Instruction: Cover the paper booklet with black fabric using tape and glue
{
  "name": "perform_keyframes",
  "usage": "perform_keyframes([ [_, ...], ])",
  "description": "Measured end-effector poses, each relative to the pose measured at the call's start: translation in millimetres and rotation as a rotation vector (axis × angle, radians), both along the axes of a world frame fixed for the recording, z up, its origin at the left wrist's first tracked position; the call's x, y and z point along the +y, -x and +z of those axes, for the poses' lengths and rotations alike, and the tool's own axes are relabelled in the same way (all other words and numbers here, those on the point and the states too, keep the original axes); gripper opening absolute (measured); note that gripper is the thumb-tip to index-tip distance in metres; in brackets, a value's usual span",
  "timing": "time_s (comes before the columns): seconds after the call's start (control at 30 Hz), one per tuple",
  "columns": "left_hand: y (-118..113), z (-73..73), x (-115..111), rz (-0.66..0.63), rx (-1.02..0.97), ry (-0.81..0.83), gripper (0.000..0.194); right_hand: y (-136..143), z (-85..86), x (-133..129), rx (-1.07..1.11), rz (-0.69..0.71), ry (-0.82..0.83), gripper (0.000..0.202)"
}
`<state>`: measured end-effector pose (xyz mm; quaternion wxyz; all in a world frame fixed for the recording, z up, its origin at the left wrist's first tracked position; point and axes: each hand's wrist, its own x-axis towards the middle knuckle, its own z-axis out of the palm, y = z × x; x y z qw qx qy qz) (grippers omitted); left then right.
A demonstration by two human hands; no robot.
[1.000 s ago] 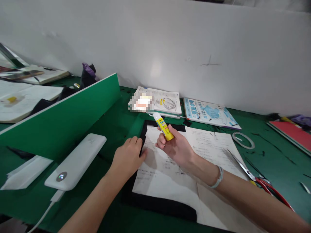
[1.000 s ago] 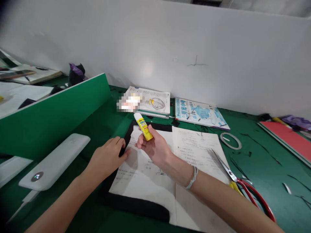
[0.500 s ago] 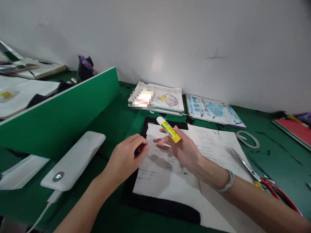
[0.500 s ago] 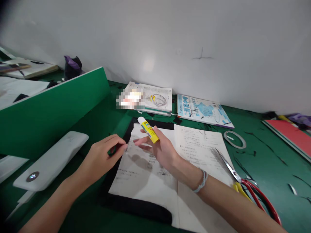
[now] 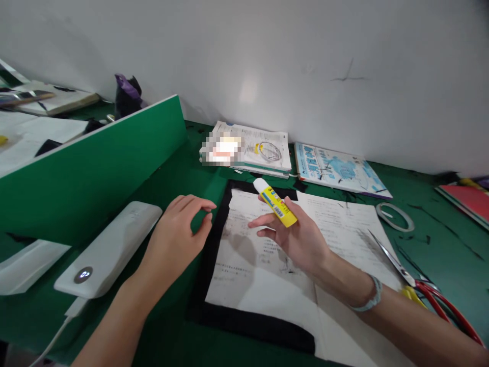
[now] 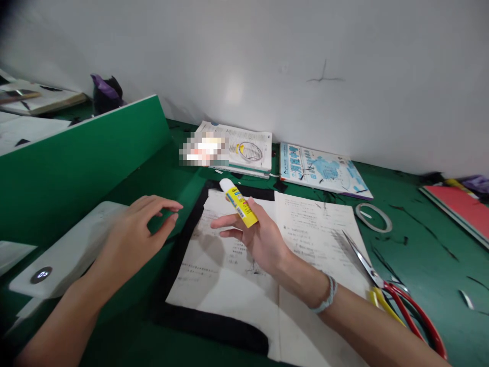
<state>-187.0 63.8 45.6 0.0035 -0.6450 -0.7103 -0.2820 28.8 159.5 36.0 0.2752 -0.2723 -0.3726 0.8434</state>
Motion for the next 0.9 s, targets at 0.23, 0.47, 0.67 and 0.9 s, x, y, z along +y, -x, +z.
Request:
perform_keyframes([
  [0.23, -0.5, -11.4, 1.2, -0.108, 0.173, -0.019, 0.012, 3.4, -17.0, 3.7, -0.033, -0.079, 0.075, 0.038],
  [0.47, -7.3, 1.5, -3.8, 0.146, -0.027, -0.156, 0.034, 5.2, -21.6, 2.1, -0.052, -0.067, 0.079, 0.036],
  [0.67, -16.5, 13.8, -8.1, 0.152, -0.423, -0.439, 0.030, 5.9, -21.5, 0.9, -0.080, -0.064, 0.044, 0.034],
  [0.9, -9.4, 16.4, -11.1, 0.290, -0.112, -0.382, 0.035, 7.0, -21.3, 1.8, -0.092, -0.067, 0.057, 0.035],
])
